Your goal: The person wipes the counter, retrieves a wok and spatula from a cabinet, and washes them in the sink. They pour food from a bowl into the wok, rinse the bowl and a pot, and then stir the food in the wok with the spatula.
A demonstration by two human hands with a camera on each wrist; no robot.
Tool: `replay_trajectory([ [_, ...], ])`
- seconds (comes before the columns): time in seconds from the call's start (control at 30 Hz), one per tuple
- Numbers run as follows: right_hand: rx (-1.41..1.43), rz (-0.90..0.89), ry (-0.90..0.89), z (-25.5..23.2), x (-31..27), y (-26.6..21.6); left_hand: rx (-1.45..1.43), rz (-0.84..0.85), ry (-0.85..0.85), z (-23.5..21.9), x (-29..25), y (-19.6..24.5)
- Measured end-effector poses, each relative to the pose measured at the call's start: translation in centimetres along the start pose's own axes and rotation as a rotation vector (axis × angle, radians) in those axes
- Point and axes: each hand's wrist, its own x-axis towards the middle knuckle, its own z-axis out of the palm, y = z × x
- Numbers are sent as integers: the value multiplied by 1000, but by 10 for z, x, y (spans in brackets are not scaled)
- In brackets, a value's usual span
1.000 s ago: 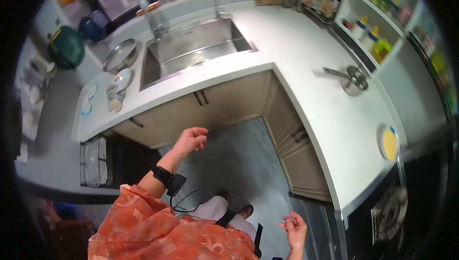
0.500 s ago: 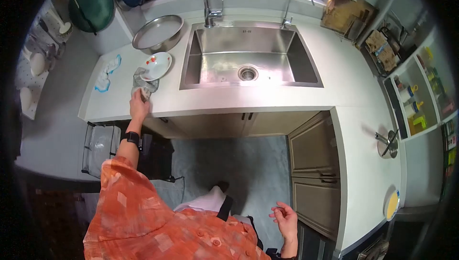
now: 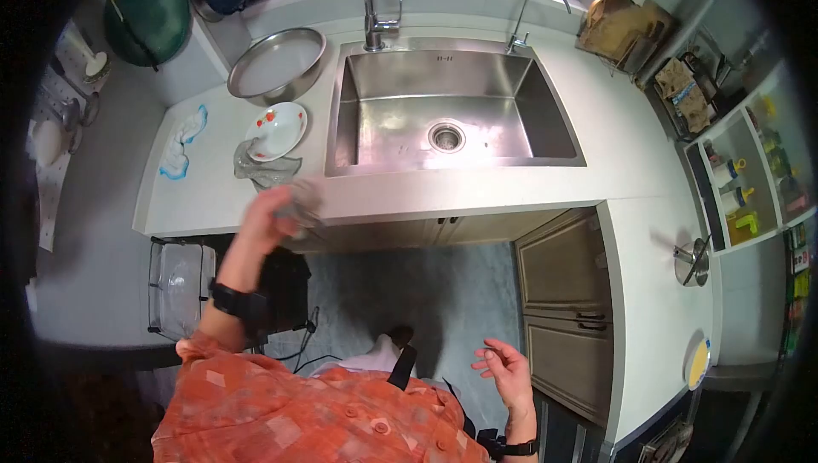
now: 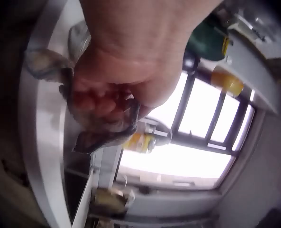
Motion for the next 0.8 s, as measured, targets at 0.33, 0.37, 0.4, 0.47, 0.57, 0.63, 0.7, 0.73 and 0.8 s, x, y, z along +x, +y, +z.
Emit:
replay_trajectory([
  [0.33, 377, -264, 8, 51, 28, -39, 420, -26, -1104, 172, -28, -79],
  [0.37, 338, -266, 27, 45, 35, -31, 452, 46, -1069, 163, -22, -78],
  [0.4, 405, -244, 26, 44, 33, -34, 512, 104, -912, 149, -13, -70],
  [0.47, 389, -270, 69, 26, 31, -17, 578, 192, -540, 103, 4, -51],
  [0.57, 407, -271, 158, -6, 24, 2, 796, 463, 204, -3, 35, -43],
  [0.63, 444, -252, 212, -22, 10, 8, 1011, 593, 528, -64, 42, -28],
  [0.7, 505, -209, 260, -30, -3, 4, 1474, 804, 832, -104, 50, -24],
  [0.73, 513, -203, 309, -28, -9, -4, 1466, 817, 825, -114, 53, -24],
  [0.8, 503, -204, 334, -33, -13, -5, 1520, 424, 784, -120, 58, -23],
])
